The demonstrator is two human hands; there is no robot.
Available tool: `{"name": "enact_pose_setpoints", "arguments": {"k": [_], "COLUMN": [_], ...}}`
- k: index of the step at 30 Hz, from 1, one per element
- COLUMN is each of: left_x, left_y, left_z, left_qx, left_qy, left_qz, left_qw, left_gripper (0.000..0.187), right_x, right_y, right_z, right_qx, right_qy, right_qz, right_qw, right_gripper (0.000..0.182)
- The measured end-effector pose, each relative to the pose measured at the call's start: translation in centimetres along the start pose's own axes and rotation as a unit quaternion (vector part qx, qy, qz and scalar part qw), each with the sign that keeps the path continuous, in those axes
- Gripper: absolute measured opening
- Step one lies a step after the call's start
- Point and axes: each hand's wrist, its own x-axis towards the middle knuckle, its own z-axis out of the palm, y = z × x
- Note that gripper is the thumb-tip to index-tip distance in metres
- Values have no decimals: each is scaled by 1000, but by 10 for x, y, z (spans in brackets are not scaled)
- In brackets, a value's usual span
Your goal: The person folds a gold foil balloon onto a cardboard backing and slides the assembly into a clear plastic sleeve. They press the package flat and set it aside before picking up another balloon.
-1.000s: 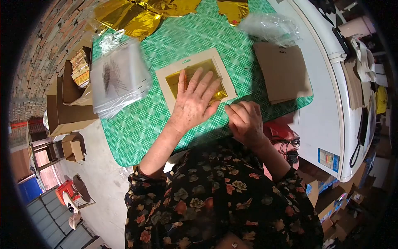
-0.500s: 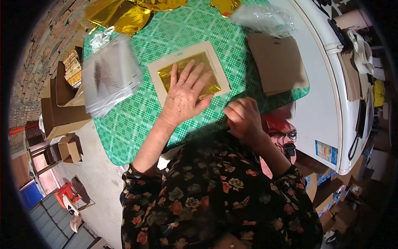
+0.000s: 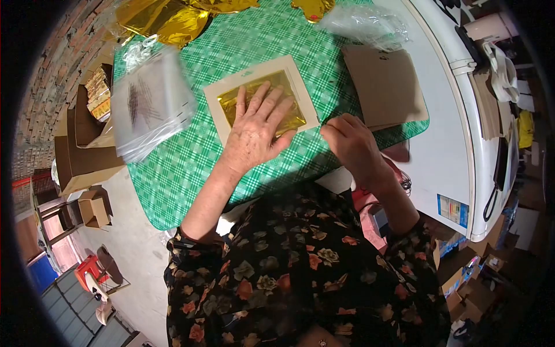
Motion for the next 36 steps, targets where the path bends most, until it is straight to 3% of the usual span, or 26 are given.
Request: {"name": "enact_pose_setpoints", "arguments": {"k": [7,16,25,31,34,36], "left_x": [1,1,1,1,1,2], "left_y": [-1,-1,-1,-1,-1,-1], "left_z": [-1,-2,0,-1,-2,-2], "left_qx": [-2,-9,-13,-10,-14,-16], "left_qy": [1,-1,-1,-1,-1,1], "left_qz": [3,1,-3,2,0,1], "left_qw": [1000,1000,1000,1000,1000,1000], "left_gripper": [66,66,66,65,65,65], "right_x": [17,23,8,10,14,18], "right_y": [0,9,15,13,12,11], "right_z": [-6,-2,1,-4,-7,-6], "right_qx": [-21,-5,12,49,26,22], "right_qy": [-60,-95,-117,-43,-104,-89], "right_qz": [-39,-67,-46,-37,-40,-54], "right_qw": [997,993,992,997,993,994], "right_gripper": [13,39,21,15,18,15]}}
